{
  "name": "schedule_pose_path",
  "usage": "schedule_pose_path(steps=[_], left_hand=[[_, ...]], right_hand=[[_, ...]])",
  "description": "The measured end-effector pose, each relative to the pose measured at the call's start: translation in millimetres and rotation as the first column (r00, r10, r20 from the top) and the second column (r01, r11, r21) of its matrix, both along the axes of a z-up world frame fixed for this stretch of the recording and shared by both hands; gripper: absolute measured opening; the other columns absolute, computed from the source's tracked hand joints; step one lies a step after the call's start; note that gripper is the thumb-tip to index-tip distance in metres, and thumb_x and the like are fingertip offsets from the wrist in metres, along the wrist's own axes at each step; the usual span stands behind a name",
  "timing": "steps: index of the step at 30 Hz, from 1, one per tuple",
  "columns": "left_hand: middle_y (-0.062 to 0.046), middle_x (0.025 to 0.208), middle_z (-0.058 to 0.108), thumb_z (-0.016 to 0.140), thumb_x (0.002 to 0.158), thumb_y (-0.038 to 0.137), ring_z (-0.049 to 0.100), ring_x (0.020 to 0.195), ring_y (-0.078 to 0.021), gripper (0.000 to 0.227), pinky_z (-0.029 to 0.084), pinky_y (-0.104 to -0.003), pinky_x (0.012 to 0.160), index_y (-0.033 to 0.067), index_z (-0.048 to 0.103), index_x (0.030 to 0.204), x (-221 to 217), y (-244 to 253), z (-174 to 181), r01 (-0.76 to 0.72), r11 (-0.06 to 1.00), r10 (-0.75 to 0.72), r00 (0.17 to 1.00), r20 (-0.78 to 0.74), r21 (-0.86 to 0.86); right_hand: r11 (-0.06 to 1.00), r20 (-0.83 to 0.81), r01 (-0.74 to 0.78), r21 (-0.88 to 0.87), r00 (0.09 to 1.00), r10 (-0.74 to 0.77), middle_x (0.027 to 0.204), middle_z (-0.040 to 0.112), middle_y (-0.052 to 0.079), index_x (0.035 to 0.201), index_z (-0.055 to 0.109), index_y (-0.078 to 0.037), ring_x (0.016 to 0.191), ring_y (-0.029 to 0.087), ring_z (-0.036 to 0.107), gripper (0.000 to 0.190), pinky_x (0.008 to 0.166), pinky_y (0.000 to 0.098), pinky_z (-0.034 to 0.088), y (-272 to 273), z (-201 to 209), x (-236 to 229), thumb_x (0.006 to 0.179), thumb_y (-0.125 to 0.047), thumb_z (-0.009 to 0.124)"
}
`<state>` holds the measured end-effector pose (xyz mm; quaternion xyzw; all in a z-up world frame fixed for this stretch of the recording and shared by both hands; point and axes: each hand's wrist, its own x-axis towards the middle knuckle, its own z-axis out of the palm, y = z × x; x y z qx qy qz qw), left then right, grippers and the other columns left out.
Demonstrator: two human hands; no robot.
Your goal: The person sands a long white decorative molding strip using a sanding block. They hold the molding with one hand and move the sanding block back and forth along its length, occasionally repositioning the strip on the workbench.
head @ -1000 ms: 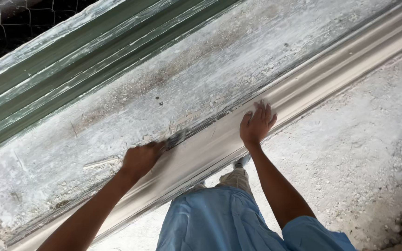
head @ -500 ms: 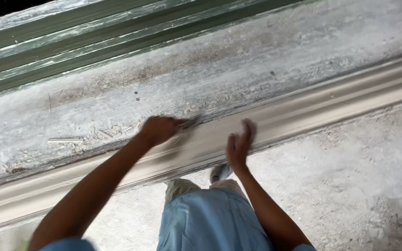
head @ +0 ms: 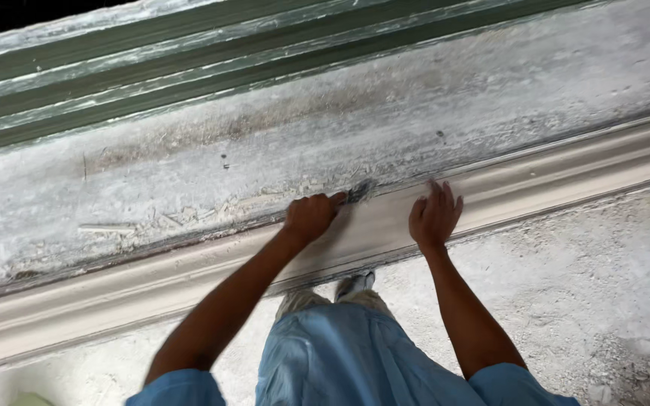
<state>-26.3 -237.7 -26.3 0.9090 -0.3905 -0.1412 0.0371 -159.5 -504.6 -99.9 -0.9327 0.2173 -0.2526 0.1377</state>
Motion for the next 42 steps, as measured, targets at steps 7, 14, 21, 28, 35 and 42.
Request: schedule_pose_path(steps=[7,14,21,28,35,42], left_hand=[[-0.011,0.113,0.073,0.055,0.102,0.02,0.071,0.074,-0.0173,0.049,0.055,-0.028,0.042,0.0197,0.047,0.151,10,188,38,0.338,0.896,-0.394,0.905,0.161,0.289],[-0.015,0.109,0.072,0.065,0.092,0.014,0.064,0.046,-0.0202,0.02,0.05,-0.032,0.028,0.0071,0.066,0.111,-19,86,15,0.477,0.878,-0.473,0.85,0.233,0.044],[-0.011,0.085,0.071,0.066,0.092,0.011,0.071,0.061,-0.0215,0.013,0.058,-0.036,0.046,0.0046,0.067,0.104,-1,22,11,0.582,0.807,-0.586,0.77,0.253,0.099],[-0.016,0.093,0.073,0.063,0.088,0.015,0.063,0.044,-0.0167,0.039,0.05,-0.03,0.027,0.0069,0.064,0.126,2,164,47,0.541,0.813,-0.582,0.736,0.346,0.216],[-0.01,0.085,0.072,0.064,0.094,0.011,0.069,0.066,-0.0235,0.018,0.057,-0.037,0.046,0.014,0.069,0.111,-20,-93,-9,0.558,0.83,-0.547,0.813,0.2,-0.002],[-0.011,0.095,0.071,0.058,0.094,0.013,0.061,0.042,-0.0169,0.038,0.052,-0.032,0.032,0.0181,0.06,0.132,12,46,17,0.532,0.84,-0.54,0.796,0.275,0.111]], right_hand=[[0.999,0.001,0.027,0.032,1.0,-0.027,0.142,0.065,0.012,0.136,0.062,-0.003,0.146,0.036,0.046,0.039,0.122,0.0637,0.02,7,-4,-8,0.104,-0.018,0.046],[0.997,-0.025,0.044,0.063,0.999,-0.042,0.141,0.065,0.012,0.134,0.062,-0.004,0.146,0.035,0.046,0.038,0.123,0.0626,0.019,8,4,-7,0.103,-0.019,0.047],[0.999,-0.032,-0.003,0.042,0.999,0.004,0.142,0.064,0.012,0.139,0.059,-0.002,0.147,0.036,0.044,0.043,0.122,0.0644,0.017,6,4,-10,0.102,-0.017,0.045],[0.998,-0.023,0.059,-0.024,0.998,-0.059,0.138,0.067,0.012,0.134,0.06,-0.005,0.144,0.034,0.047,0.039,0.121,0.0636,0.021,9,0,-1,0.1,-0.02,0.049],[0.987,0.171,0.018,0.162,0.984,-0.046,0.149,0.053,0.022,0.146,0.048,0.002,0.144,0.039,0.044,0.046,0.123,0.06,0.027,3,-10,-10,0.103,-0.013,0.043],[0.989,0.148,0.138,0.059,0.978,-0.146,0.154,0.048,0.026,0.148,0.046,0.001,0.151,0.046,0.034,0.047,0.124,0.0613,0.018,-45,-13,-18,0.104,-0.015,0.043]])
